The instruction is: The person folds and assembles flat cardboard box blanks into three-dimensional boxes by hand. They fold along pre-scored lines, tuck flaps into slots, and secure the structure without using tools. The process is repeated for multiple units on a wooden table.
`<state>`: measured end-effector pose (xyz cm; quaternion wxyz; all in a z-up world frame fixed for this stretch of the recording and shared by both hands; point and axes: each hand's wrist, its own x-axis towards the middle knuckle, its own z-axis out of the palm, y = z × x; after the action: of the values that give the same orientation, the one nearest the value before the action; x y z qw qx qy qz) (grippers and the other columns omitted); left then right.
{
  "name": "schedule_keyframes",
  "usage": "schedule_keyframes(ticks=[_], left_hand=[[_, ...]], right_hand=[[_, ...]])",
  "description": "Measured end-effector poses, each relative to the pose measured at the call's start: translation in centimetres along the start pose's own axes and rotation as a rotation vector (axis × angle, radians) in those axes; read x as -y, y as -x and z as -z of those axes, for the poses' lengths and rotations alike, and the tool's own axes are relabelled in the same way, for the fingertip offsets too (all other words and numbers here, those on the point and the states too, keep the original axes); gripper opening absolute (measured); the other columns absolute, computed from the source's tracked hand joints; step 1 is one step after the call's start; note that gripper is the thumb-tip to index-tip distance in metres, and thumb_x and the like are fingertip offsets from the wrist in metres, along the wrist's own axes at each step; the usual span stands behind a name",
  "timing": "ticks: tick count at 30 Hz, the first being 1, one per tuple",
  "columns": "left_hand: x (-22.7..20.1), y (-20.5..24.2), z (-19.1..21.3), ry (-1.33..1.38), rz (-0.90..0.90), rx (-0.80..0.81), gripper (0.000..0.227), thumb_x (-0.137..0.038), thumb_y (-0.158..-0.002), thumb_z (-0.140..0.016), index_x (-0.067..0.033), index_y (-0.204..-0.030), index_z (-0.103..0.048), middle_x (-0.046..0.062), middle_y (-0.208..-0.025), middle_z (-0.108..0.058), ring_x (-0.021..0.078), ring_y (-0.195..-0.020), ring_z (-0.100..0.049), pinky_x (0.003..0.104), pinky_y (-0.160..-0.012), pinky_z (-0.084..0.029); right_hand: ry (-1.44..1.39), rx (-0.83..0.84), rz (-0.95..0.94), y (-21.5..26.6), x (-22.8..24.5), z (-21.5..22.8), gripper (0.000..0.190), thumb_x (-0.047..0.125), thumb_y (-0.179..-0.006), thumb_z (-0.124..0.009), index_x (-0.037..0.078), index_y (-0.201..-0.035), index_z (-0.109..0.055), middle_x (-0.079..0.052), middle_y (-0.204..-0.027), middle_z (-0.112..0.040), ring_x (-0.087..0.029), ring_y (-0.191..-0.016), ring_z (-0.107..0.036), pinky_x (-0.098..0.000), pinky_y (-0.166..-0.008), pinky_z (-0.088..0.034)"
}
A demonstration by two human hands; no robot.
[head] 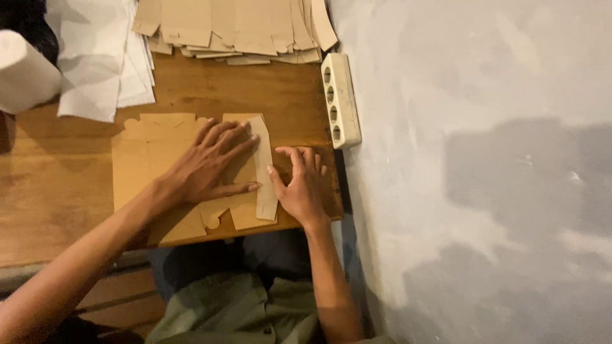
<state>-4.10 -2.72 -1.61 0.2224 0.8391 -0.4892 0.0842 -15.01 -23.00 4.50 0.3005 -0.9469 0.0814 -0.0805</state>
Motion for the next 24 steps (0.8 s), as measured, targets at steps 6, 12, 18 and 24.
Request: schedule_keyframes(ticks=[6,12,18,24], left_hand=[[-3.5,-0.4,0.9,0.029,0.098,0.063,0.092,-0.081,-0.084,-0.055,-0.0137,-0.147,-0.053,0.021,-0.153,-0.045,0.0387,-0.150,-0.033,0.063,-0.122,-0.020],[-7.0,0.1,-1.7,0.039,0.251,-0.004,0.093,-0.066,-0.084,-0.057,-0.0116,-0.158,-0.040,0.023,-0.162,-0.036,0.0428,-0.153,-0.028,0.070,-0.121,-0.013],[-9.1,0.2,-1.4,-0.028,0.316,-0.051,0.092,-0.066,-0.083,-0.056,-0.0137,-0.157,-0.043,0.018,-0.162,-0.039,0.0376,-0.154,-0.029,0.063,-0.124,-0.011],[-8.9,0.3,-1.4,0.038,0.332,-0.081,0.076,-0.056,-0.092,-0.056,-0.0156,-0.154,-0.045,0.015,-0.162,-0.041,0.0360,-0.153,-0.031,0.062,-0.124,-0.014]], right_hand=[[-0.001,0.048,0.023,3.4,-0.3,2.1,0.032,0.034,-0.097,-0.063,0.019,-0.125,-0.062,-0.007,-0.121,-0.051,-0.032,-0.111,-0.049,-0.0448,-0.092,-0.034],[0.001,0.022,0.148,4.7,-1.7,2.3,0.024,0.030,-0.098,-0.063,0.017,-0.118,-0.065,-0.007,-0.127,-0.051,-0.031,-0.110,-0.048,-0.0449,-0.091,-0.033],[-0.042,-0.008,0.148,5.3,-2.2,2.2,0.024,0.028,-0.096,-0.065,0.016,-0.116,-0.067,-0.006,-0.126,-0.052,-0.031,-0.113,-0.048,-0.0451,-0.092,-0.033],[-0.083,0.017,0.099,4.0,-2.0,2.0,0.019,0.030,-0.099,-0.063,0.017,-0.113,-0.065,-0.005,-0.119,-0.049,-0.032,-0.110,-0.048,-0.0473,-0.094,-0.033]])
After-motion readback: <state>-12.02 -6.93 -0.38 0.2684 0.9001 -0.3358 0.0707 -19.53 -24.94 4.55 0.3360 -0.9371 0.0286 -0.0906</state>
